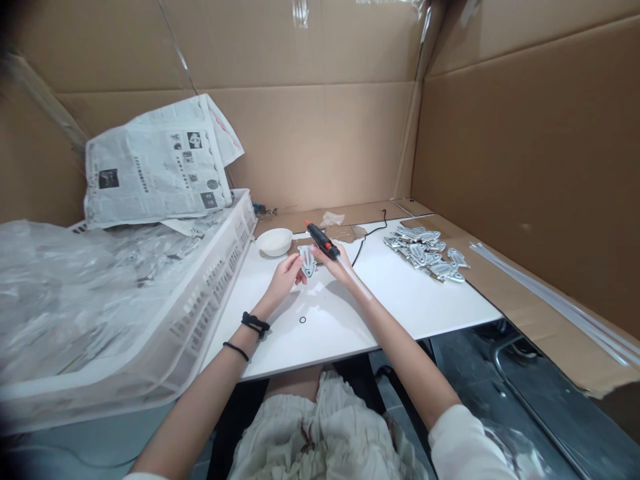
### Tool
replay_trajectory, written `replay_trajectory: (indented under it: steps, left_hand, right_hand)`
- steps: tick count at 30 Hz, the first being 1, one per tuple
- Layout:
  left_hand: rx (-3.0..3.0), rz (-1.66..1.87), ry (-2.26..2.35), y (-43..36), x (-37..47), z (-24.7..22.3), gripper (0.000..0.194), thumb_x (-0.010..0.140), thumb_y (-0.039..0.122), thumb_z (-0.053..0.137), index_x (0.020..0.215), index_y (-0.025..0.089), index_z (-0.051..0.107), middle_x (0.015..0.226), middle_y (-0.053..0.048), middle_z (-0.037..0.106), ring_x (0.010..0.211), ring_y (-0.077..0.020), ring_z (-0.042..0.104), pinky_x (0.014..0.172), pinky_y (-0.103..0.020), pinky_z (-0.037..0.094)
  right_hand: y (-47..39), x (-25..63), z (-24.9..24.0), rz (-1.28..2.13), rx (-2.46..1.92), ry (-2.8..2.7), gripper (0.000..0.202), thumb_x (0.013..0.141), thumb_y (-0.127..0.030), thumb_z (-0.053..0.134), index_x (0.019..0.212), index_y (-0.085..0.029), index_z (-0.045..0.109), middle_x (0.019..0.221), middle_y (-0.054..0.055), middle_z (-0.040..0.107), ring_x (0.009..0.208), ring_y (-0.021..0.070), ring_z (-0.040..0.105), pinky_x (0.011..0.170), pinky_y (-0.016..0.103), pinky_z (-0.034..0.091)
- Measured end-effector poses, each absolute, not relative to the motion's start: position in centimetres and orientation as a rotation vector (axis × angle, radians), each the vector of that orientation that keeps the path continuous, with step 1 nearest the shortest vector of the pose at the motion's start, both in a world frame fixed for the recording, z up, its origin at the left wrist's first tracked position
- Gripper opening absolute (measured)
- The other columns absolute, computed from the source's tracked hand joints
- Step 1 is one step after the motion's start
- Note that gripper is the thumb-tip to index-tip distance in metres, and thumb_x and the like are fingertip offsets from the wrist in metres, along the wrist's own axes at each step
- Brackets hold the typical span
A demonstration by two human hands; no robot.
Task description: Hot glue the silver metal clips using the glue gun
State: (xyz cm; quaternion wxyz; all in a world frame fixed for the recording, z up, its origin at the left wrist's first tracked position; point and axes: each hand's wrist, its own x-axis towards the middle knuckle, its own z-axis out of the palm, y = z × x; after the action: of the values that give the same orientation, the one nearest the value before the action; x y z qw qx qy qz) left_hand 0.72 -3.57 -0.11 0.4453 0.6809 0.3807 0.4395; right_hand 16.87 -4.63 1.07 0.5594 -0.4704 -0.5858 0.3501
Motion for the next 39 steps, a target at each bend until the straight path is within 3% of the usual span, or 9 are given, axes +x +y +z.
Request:
replay_trajectory:
  steps: [3, 7, 13, 23, 30, 39]
  left_hand:
    - [1.637, 1.178, 0.983, -3.5, 0.5, 0.0, 0.033, 0.086, 0.047, 0.048, 0.082, 0.014, 0.052, 0.068, -0.002, 0.058, 0.046, -0.0088, 0.052, 0.043, -0.021, 0.032]
    - [1.527, 1.261, 1.038, -3.3, 0.3, 0.1, 0.036, 0.085, 0.047, 0.050, 0.084, 0.012, 0.054, 0.057, -0.001, 0.056, 0.046, -0.0106, 0.054, 0.043, -0.020, 0.035]
    - [1.368, 1.311, 1.034, -3.2, 0.3, 0.1, 0.034, 0.082, 0.045, 0.054, 0.089, 0.012, 0.050, 0.072, -0.003, 0.061, 0.052, -0.0127, 0.062, 0.044, -0.021, 0.043]
    - [1.315, 1.318, 1.058, -3.5, 0.4, 0.1, 0.028, 0.086, 0.037, 0.052, 0.096, 0.011, 0.050, 0.082, -0.007, 0.065, 0.050, -0.0106, 0.060, 0.044, -0.021, 0.044]
    - [1.286, 1.367, 1.010, -3.4, 0.1, 0.0, 0.031, 0.080, 0.039, 0.059, 0.092, 0.011, 0.051, 0.067, -0.002, 0.062, 0.050, -0.0106, 0.059, 0.047, -0.020, 0.042]
    - [1.279, 1.376, 1.010, -3.2, 0.3, -0.2, 0.035, 0.073, 0.036, 0.063, 0.095, 0.011, 0.054, 0.068, -0.002, 0.061, 0.046, -0.0101, 0.057, 0.041, -0.019, 0.035]
  right_hand:
    - [-4.2, 16.9, 0.6, 0.724, -1.173, -1.311, 0.052, 0.073, -0.066, 0.058, 0.085, -0.015, 0.060, 0.063, 0.002, 0.052, 0.055, 0.0123, 0.046, 0.052, 0.026, 0.039]
    - [-3.8, 16.8, 0.0, 0.777, -1.150, -1.245, 0.054, 0.073, -0.068, 0.056, 0.082, -0.015, 0.061, 0.068, 0.005, 0.060, 0.058, 0.0146, 0.053, 0.055, 0.028, 0.043]
    - [-4.3, 16.4, -0.2, 0.764, -1.168, -1.325, 0.049, 0.070, -0.065, 0.060, 0.069, -0.016, 0.060, 0.065, 0.007, 0.064, 0.058, 0.0171, 0.056, 0.056, 0.029, 0.043]
    - [-5.4, 16.1, 0.7, 0.799, -1.226, -1.222, 0.055, 0.059, -0.074, 0.062, 0.057, -0.019, 0.056, 0.061, 0.010, 0.063, 0.055, 0.0187, 0.056, 0.058, 0.032, 0.045]
    - [-5.3, 16.3, 0.5, 0.743, -1.236, -1.305, 0.054, 0.066, -0.069, 0.058, 0.055, -0.017, 0.058, 0.057, 0.009, 0.061, 0.050, 0.0157, 0.051, 0.054, 0.030, 0.043]
    - [-4.9, 16.7, -0.3, 0.669, -1.236, -1.485, 0.046, 0.077, -0.060, 0.056, 0.061, -0.017, 0.060, 0.058, 0.005, 0.061, 0.053, 0.0149, 0.053, 0.058, 0.028, 0.043]
